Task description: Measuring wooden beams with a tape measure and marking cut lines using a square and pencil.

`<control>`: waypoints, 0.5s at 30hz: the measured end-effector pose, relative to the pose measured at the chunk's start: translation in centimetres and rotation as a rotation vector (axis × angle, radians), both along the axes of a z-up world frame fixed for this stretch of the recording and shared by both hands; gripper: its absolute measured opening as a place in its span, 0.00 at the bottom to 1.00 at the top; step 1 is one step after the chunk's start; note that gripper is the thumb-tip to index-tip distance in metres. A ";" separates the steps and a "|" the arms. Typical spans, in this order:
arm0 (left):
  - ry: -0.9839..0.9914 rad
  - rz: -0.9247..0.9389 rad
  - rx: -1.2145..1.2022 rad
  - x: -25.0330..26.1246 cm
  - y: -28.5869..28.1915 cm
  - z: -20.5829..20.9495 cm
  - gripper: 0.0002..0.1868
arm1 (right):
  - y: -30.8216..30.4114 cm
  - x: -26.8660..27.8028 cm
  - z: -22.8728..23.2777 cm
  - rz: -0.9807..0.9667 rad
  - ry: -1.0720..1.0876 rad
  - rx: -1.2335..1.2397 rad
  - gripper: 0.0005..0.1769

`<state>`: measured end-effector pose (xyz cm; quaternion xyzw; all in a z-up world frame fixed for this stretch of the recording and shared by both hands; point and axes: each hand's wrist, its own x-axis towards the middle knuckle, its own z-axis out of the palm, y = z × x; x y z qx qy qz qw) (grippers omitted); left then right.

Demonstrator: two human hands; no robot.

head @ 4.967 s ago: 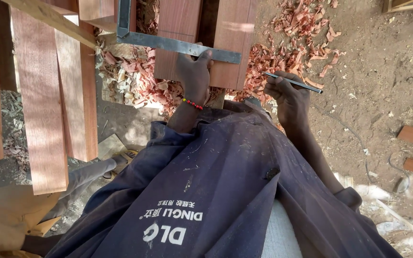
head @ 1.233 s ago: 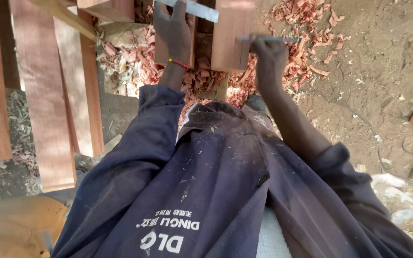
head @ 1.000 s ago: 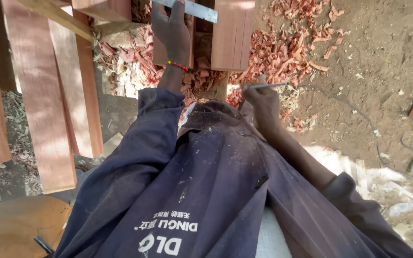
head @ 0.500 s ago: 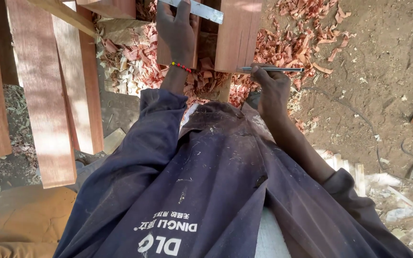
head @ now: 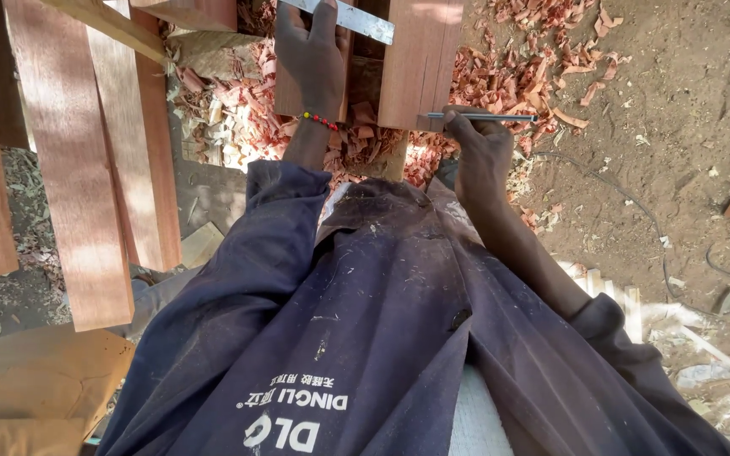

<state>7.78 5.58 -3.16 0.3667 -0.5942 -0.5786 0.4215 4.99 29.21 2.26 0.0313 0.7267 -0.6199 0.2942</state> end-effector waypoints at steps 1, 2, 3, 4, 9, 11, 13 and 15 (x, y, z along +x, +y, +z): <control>-0.011 -0.006 -0.010 0.1 -0.1 -0.3 0.12 | 0.1 0.1 0.0 0.027 0.016 0.041 0.08; -0.007 -0.005 -0.013 -0.1 -0.2 -0.4 0.12 | 0.2 0.2 0.2 0.028 0.020 0.038 0.08; 0.004 0.006 0.026 -0.3 -0.3 -0.4 0.11 | 0.3 0.3 0.4 0.034 0.017 0.027 0.07; 0.010 0.019 0.067 -0.2 -0.2 -0.5 0.10 | 0.4 0.7 0.6 0.041 0.010 0.017 0.07; -0.001 -0.002 -0.024 0.0 0.0 -0.1 0.08 | -2.1 -2.4 -0.6 0.002 0.077 0.096 0.08; 0.026 -0.011 -0.014 0.2 0.2 0.1 0.08 | -1.9 -2.2 -0.5 -0.003 0.127 0.037 0.09; -0.052 0.000 -0.007 0.1 0.0 0.4 0.11 | -1.2 -1.4 0.1 0.088 0.133 0.164 0.15; -0.029 0.007 0.061 -0.2 0.0 0.7 0.11 | 0.1 0.7 2.3 0.146 0.079 0.196 0.15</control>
